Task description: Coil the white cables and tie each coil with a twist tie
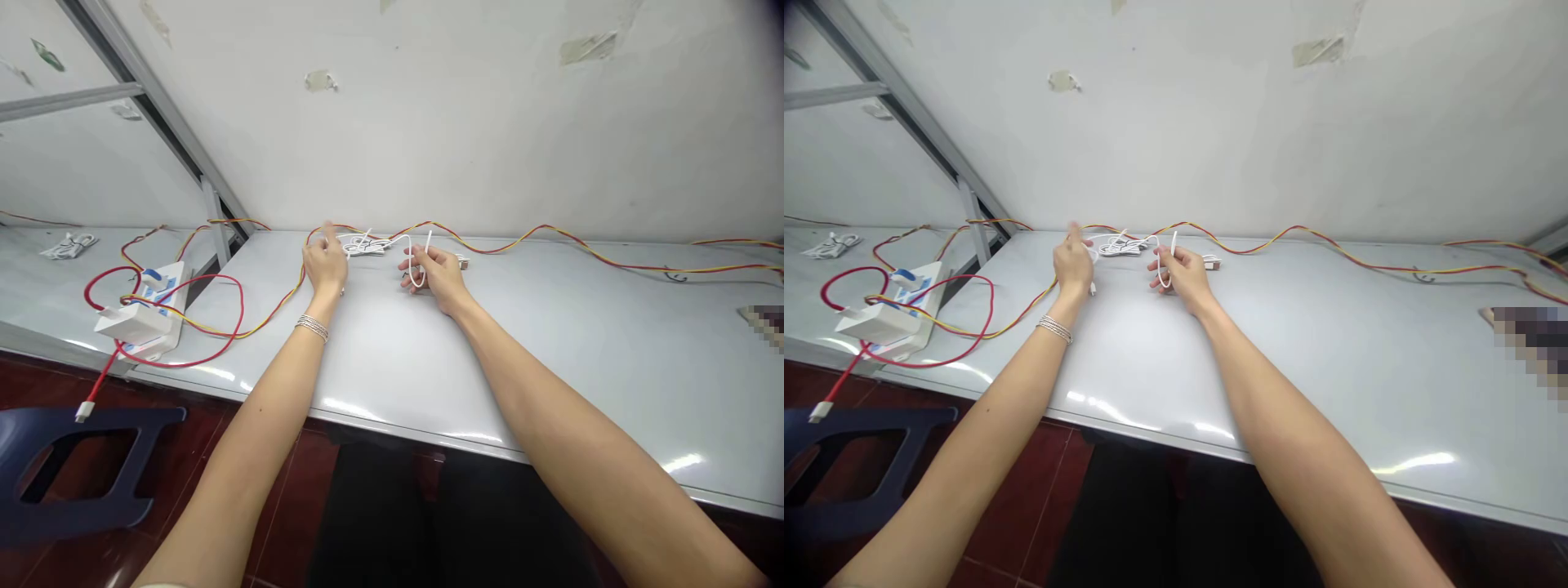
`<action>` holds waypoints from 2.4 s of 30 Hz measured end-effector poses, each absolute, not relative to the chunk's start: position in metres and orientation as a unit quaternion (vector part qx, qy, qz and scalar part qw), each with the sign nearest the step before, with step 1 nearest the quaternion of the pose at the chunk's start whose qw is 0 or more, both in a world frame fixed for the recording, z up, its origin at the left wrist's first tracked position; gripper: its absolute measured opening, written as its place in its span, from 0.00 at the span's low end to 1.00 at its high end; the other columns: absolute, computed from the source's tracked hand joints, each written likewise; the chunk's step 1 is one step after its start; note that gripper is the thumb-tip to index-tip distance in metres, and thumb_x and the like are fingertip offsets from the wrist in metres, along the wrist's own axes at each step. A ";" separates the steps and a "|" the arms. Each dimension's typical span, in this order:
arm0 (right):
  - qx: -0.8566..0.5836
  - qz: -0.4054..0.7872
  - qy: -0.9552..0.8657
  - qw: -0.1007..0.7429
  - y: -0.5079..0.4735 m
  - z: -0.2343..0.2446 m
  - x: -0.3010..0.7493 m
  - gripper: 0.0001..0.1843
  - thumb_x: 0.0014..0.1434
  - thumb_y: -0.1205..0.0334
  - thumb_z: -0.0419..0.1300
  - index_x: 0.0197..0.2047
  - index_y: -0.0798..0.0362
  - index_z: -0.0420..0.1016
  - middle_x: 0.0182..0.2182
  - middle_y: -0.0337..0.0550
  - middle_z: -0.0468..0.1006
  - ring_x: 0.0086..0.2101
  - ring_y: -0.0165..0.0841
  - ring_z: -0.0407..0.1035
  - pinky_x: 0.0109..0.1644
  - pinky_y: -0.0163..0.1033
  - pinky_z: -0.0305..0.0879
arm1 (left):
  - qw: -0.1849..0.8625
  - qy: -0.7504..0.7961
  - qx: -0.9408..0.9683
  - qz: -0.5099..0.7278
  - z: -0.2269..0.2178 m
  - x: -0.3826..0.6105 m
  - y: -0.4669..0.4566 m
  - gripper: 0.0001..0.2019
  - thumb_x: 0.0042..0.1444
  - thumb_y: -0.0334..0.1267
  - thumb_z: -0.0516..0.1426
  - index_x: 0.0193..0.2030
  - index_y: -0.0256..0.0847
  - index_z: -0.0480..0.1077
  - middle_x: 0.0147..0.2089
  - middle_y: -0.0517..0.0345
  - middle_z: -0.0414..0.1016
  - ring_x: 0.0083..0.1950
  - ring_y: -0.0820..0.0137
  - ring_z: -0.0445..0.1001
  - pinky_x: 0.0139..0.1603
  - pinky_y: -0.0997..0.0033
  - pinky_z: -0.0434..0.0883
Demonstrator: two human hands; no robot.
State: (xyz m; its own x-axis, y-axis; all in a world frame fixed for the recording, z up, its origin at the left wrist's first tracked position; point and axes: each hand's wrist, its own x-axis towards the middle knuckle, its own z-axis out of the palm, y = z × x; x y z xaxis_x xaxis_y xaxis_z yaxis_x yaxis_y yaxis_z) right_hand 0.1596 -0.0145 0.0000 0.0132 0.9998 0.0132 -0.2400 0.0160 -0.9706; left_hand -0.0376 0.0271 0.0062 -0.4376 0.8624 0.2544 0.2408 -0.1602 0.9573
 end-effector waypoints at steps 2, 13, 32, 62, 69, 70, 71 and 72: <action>-0.425 0.561 -0.440 0.558 -0.014 0.000 0.161 0.21 0.60 0.44 0.68 0.41 0.55 0.77 0.34 0.47 0.83 0.23 0.31 0.76 0.22 0.34 0.71 | 0.157 0.637 0.461 0.598 0.005 -0.034 0.023 0.19 0.53 0.53 0.64 0.29 0.41 0.64 0.57 0.35 0.67 0.74 0.44 0.51 0.69 0.52 0.60; -0.407 0.492 -0.545 0.543 -0.009 -0.014 0.156 0.35 0.45 0.26 0.68 0.23 0.54 0.73 0.23 0.41 0.74 0.24 0.30 0.69 0.29 0.38 0.75 | 0.190 0.529 0.691 0.454 0.011 -0.001 0.000 0.24 0.64 0.53 0.56 0.24 0.36 0.75 0.21 0.57 0.71 0.26 0.72 0.70 0.33 0.70 0.64; -0.465 0.438 -0.509 0.577 -0.009 -0.010 0.158 0.24 0.51 0.40 0.70 0.31 0.56 0.83 0.24 0.38 0.72 0.24 0.24 0.59 0.24 0.31 0.60 | 0.200 0.574 0.566 0.557 0.003 -0.013 0.013 0.12 0.69 0.46 0.53 0.43 0.41 0.71 0.36 0.55 0.78 0.31 0.71 0.74 0.39 0.71 0.70; -0.440 0.504 -0.483 0.565 -0.009 -0.009 0.159 0.24 0.41 0.45 0.78 0.27 0.55 0.77 0.19 0.39 0.75 0.19 0.27 0.66 0.22 0.34 0.66 | 0.472 0.416 0.653 0.421 -0.005 -0.007 0.011 0.19 0.55 0.52 0.66 0.32 0.34 0.77 0.22 0.62 0.69 0.25 0.77 0.63 0.28 0.75 0.62; -0.423 0.522 -0.516 0.531 -0.011 -0.008 0.158 0.26 0.39 0.43 0.79 0.30 0.56 0.78 0.21 0.40 0.78 0.20 0.28 0.70 0.21 0.32 0.65 | 0.525 0.386 0.602 0.461 -0.006 -0.007 0.011 0.21 0.44 0.51 0.72 0.35 0.34 0.80 0.36 0.53 0.81 0.32 0.73 0.74 0.37 0.70 0.74; -0.424 0.524 -0.515 0.529 -0.011 -0.008 0.158 0.26 0.40 0.45 0.79 0.31 0.56 0.78 0.22 0.40 0.78 0.20 0.28 0.69 0.21 0.32 0.65 | 0.535 0.385 0.587 0.470 -0.006 -0.007 0.011 0.21 0.43 0.51 0.72 0.36 0.34 0.80 0.37 0.53 0.81 0.33 0.72 0.75 0.39 0.69 0.75; -0.428 0.526 -0.513 0.526 -0.011 -0.008 0.158 0.25 0.40 0.46 0.79 0.31 0.56 0.77 0.22 0.40 0.79 0.19 0.27 0.69 0.21 0.32 0.65 | 0.543 0.385 0.572 0.479 -0.006 -0.007 0.011 0.22 0.42 0.50 0.73 0.37 0.34 0.80 0.37 0.53 0.81 0.34 0.71 0.75 0.40 0.68 0.75; -0.432 0.528 -0.510 0.523 -0.011 -0.008 0.157 0.26 0.39 0.48 0.80 0.31 0.55 0.76 0.22 0.40 0.79 0.19 0.28 0.69 0.21 0.32 0.64 | 0.549 0.385 0.562 0.485 -0.006 -0.007 0.011 0.22 0.42 0.50 0.73 0.38 0.34 0.80 0.37 0.53 0.81 0.35 0.70 0.76 0.41 0.67 0.76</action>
State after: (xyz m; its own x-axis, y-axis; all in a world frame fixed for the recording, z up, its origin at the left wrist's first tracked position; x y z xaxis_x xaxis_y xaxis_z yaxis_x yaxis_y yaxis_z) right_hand 0.1572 -0.0110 -0.0077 -0.0784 0.9939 0.0771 -0.1119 0.0680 -0.9914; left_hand -0.0067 0.0114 -0.0057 0.2330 0.9647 0.1230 -0.1004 -0.1019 0.9897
